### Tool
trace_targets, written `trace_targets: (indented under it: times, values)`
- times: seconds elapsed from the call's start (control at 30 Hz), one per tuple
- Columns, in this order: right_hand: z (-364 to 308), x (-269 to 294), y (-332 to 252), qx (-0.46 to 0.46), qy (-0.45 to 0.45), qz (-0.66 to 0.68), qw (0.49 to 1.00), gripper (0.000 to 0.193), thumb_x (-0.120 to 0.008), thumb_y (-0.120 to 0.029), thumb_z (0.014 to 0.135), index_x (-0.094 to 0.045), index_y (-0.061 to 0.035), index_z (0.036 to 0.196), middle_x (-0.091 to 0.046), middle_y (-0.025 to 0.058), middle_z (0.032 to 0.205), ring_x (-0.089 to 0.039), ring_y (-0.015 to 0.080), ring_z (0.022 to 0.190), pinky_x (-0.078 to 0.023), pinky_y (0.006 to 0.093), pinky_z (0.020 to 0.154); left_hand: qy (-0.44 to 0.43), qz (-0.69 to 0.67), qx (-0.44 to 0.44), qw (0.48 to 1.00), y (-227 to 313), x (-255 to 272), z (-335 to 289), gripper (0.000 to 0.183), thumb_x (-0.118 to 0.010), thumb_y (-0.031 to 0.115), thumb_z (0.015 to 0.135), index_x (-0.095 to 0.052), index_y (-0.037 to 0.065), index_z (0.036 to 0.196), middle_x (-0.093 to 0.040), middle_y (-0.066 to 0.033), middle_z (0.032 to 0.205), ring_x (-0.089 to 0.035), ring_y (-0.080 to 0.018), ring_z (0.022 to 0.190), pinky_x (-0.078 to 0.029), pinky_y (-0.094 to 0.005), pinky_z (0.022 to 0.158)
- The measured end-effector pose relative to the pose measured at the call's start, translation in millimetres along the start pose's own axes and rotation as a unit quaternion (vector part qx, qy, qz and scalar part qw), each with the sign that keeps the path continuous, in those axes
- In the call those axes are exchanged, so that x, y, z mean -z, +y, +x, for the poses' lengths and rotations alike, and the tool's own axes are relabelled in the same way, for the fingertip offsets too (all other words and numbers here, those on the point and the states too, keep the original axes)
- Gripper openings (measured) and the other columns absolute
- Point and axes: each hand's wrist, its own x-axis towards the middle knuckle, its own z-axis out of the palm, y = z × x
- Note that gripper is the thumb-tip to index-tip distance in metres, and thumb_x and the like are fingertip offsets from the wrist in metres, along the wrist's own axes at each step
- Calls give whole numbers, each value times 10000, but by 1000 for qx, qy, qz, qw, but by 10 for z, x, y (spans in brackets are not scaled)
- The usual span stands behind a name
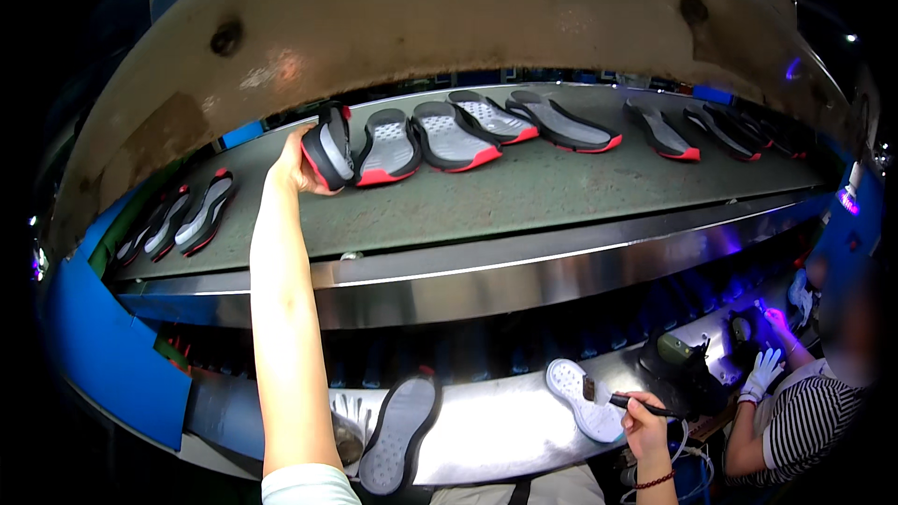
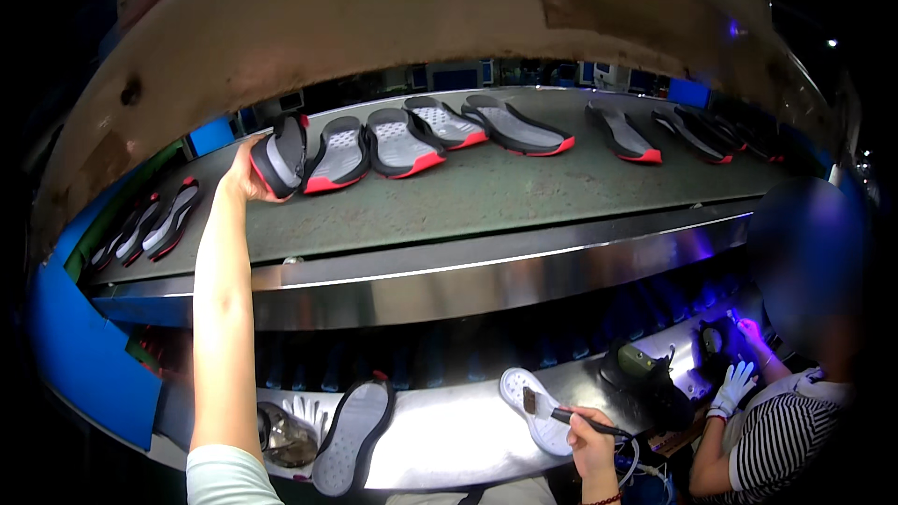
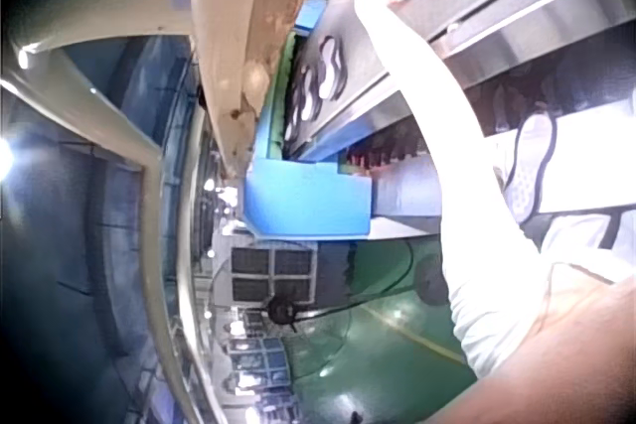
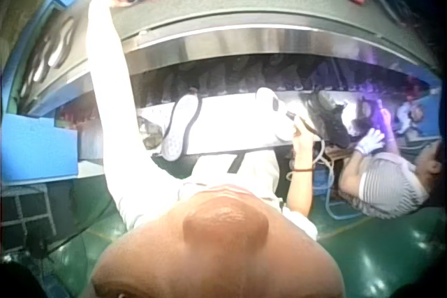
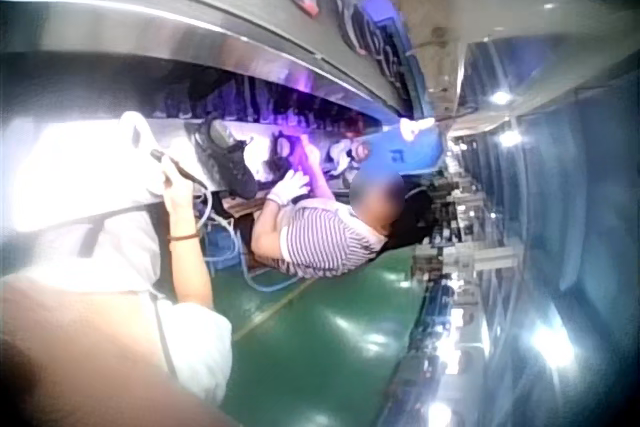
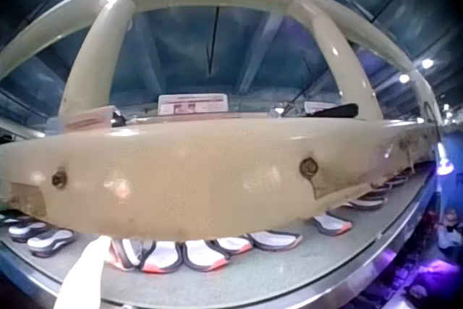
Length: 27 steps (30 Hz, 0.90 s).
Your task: The person repeatedly picks up gray shoe insoles from a conveyor belt, applies a liquid substance with a brush to the underside, and places them back on the belt. The process is repeated for multiple insoles in a factory setting.
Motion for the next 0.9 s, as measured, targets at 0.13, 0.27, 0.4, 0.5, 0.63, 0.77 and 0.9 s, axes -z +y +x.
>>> trace_targets:
  times: [0.13, 0.27, 0.4, 0.5, 0.63, 0.77, 0.9]
  values:
    - [4, 61, -2, -10, 56, -5, 998, 131, -558, -10, 804, -566, 11, 933, -631, 143, 884, -508, 120, 539, -415, 222, 508, 16, 116, 8, 993, 187, -31, 189, 578, -488, 536, 752, -539, 106, 1136, -590, -133, 1081, -553, -339, 953, -411, -560, 774]
    - [17, 88, 4, -24, 65, 12, 998, 134, -563, -18, 799, -567, 9, 931, -631, 138, 885, -500, 117, 537, -395, 225, 502, -2, 138, 2, 990, 195, -51, 237, 556, -481, 528, 766, -536, 106, 1124, -589, -124, 1086, -531, -323, 982, -370, -577, 799]
    - [15, 143, -12, -33, 62, 38, 997, 152, -559, -2, 793, -560, 35, 940, -622, 192, 949, -497, 121, 540, -413, 222, 511, -23, 121, 9, 992, 71, -387, 286, 536, -490, 515, 767, -538, 116, 1120, -589, -112, 1084, -534, -310, 992, -377, -564, 794]
    - [-42, 199, -44, -28, 65, 61, 996, 148, -558, -2, 796, -561, 34, 939, -619, 194, 954, -496, 124, 546, -413, 222, 512, -68, 157, 8, 985, -1, -824, 368, 554, -481, 540, 765, -568, 102, 1093, -610, -119, 1052, -571, -316, 948, -418, -562, 771]
    - [-142, 254, -68, -12, 70, 92, 993, 141, -560, -4, 800, -562, 29, 937, -617, 193, 957, -499, 132, 567, -413, 224, 520, -146, 132, 36, 980, -190, -1403, 463, 550, -466, 522, 778, -537, 109, 1134, -570, -138, 1114, -529, -357, 1006, -373, -593, 817]
    - [-154, 290, -100, -13, 61, 78, 995, 112, -539, -23, 827, -562, -16, 937, -620, 163, 968, -498, 126, 551, -393, 238, 515, -199, 24, 29, 979, -444, -1739, 365, 513, -426, 493, 821, -506, 128, 1173, -540, -139, 1163, -498, -360, 1050, -347, -613, 847]
    - [-124, 358, -157, -3, 43, 71, 997, 104, -535, -54, 845, -558, -37, 944, -617, 155, 998, -494, 119, 534, -384, 247, 503, -190, -119, -17, 974, -462, -1718, 225, 525, -388, 465, 841, -473, 111, 1219, -475, -160, 1255, -431, -375, 1151, -287, -649, 915]
